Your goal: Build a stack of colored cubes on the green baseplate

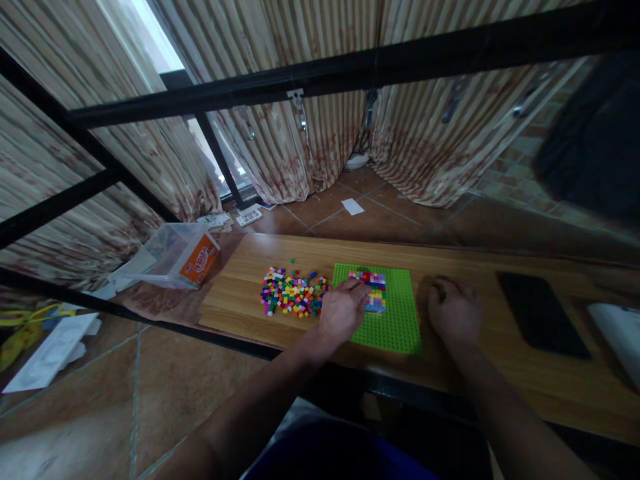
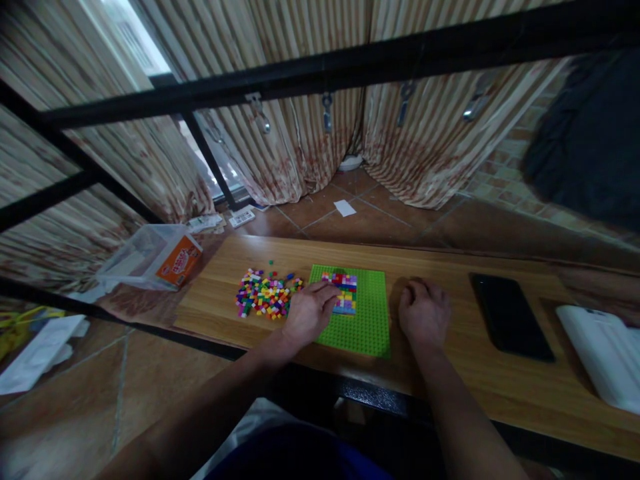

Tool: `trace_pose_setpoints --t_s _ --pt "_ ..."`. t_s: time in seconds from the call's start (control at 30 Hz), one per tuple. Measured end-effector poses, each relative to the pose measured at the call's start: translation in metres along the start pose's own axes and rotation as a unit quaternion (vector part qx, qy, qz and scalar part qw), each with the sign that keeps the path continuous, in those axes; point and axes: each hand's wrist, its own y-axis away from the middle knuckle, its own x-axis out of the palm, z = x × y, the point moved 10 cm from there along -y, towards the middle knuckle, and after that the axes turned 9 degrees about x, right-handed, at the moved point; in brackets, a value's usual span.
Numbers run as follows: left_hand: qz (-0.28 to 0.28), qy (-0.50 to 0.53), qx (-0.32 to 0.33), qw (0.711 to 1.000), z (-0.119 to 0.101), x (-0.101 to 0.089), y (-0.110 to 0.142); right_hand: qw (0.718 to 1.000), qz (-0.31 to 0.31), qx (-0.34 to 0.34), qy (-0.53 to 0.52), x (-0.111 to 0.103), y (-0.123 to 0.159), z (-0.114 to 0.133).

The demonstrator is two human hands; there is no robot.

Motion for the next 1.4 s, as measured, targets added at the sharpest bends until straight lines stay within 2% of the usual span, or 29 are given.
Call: trace_pose_setpoints --t_s 0.17,0.4,0.53,0.77,0.97,1.27,1.4 --pt "-0.055 0.001 -0.004 0.998 0.005 0.001 0.002 1.000 -0.006 -0.003 -0.010 -0.003 0.000 0.002" --pt "-0.073 0.032 -0.027 0.996 0.008 0.004 0.000 1.000 -0.011 0.000 -0.007 -0.005 0.001 0.002" --pt "-0.056 0.015 -0.006 0.998 0.004 0.007 0.000 1.000 -0.004 0.003 -0.010 -0.004 0.001 0.002" --pt "-0.003 -0.114 0.051 0.992 -0.014 0.010 0.005 1.000 -0.003 -0.005 -0.008 -0.003 0.001 0.002" --pt "0.024 -0.172 0.081 0.981 -0.021 0.019 0.005 1.000 -0.008 -0.009 0.009 -0.002 0.001 0.002" --pt "0.074 -0.199 0.111 0.971 -0.036 0.017 0.003 0.999 -0.025 -0.029 0.001 -0.003 0.002 0.003" --pt "0.040 -0.162 0.089 0.982 -0.029 0.003 0.013 0.999 -0.030 -0.042 0.006 -0.002 0.002 0.001"
